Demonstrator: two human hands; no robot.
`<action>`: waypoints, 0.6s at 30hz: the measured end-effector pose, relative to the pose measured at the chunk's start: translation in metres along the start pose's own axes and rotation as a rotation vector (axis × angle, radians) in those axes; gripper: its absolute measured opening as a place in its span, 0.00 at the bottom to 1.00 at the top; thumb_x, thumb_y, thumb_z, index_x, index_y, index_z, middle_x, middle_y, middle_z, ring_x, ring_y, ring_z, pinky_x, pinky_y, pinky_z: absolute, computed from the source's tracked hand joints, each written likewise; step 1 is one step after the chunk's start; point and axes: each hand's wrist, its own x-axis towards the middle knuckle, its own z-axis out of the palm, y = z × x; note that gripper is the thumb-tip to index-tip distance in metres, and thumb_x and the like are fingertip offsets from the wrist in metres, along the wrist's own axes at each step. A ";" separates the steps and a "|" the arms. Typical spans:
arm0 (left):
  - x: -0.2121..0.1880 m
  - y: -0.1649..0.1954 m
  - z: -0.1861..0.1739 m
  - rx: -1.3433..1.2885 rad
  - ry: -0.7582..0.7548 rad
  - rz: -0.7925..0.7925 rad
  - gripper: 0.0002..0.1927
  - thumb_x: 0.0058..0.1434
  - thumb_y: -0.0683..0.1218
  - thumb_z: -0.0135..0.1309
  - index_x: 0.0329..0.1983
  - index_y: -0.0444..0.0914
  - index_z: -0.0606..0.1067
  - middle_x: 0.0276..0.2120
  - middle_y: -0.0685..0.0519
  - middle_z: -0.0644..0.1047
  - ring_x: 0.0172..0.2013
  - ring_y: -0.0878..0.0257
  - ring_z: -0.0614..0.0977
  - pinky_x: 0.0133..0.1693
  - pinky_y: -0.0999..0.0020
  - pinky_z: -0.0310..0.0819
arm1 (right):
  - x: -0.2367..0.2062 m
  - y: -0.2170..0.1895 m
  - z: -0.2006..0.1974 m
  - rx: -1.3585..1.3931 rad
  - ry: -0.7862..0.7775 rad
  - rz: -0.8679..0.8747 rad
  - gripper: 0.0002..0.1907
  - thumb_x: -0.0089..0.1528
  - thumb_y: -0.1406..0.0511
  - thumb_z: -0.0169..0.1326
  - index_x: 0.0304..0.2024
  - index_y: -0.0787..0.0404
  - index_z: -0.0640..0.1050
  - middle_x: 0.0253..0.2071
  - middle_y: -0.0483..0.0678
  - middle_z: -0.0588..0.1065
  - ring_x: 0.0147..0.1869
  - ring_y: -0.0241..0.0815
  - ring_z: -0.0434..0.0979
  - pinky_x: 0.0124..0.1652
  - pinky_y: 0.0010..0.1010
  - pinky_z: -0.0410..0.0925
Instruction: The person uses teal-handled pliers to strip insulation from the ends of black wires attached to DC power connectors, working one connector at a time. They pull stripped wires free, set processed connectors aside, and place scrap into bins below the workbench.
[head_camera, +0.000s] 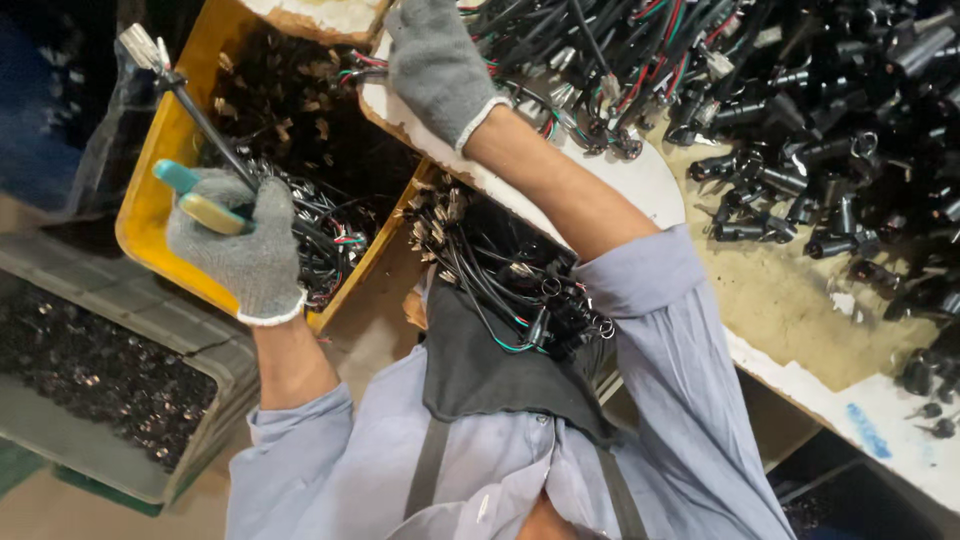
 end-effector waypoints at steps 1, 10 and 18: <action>-0.001 -0.003 0.000 -0.045 0.047 -0.055 0.15 0.61 0.31 0.64 0.28 0.33 0.69 0.31 0.52 0.74 0.36 0.61 0.76 0.44 0.66 0.73 | -0.002 0.001 -0.001 -0.015 0.039 -0.023 0.16 0.58 0.62 0.53 0.43 0.68 0.79 0.50 0.62 0.74 0.60 0.60 0.70 0.63 0.47 0.57; 0.002 -0.040 0.011 -0.241 0.090 -0.128 0.14 0.64 0.30 0.61 0.33 0.35 0.68 0.33 0.54 0.71 0.36 0.66 0.72 0.41 0.70 0.70 | -0.063 0.014 -0.063 -0.011 0.011 -0.254 0.03 0.60 0.69 0.50 0.30 0.59 0.71 0.30 0.46 0.67 0.49 0.47 0.72 0.78 0.57 0.42; 0.014 -0.070 0.051 -0.457 0.068 -0.613 0.04 0.59 0.36 0.56 0.36 0.37 0.73 0.25 0.57 0.73 0.22 0.68 0.70 0.26 0.71 0.63 | -0.064 0.016 -0.091 0.040 0.017 -0.227 0.03 0.61 0.69 0.53 0.33 0.58 0.72 0.31 0.46 0.67 0.47 0.48 0.74 0.77 0.54 0.46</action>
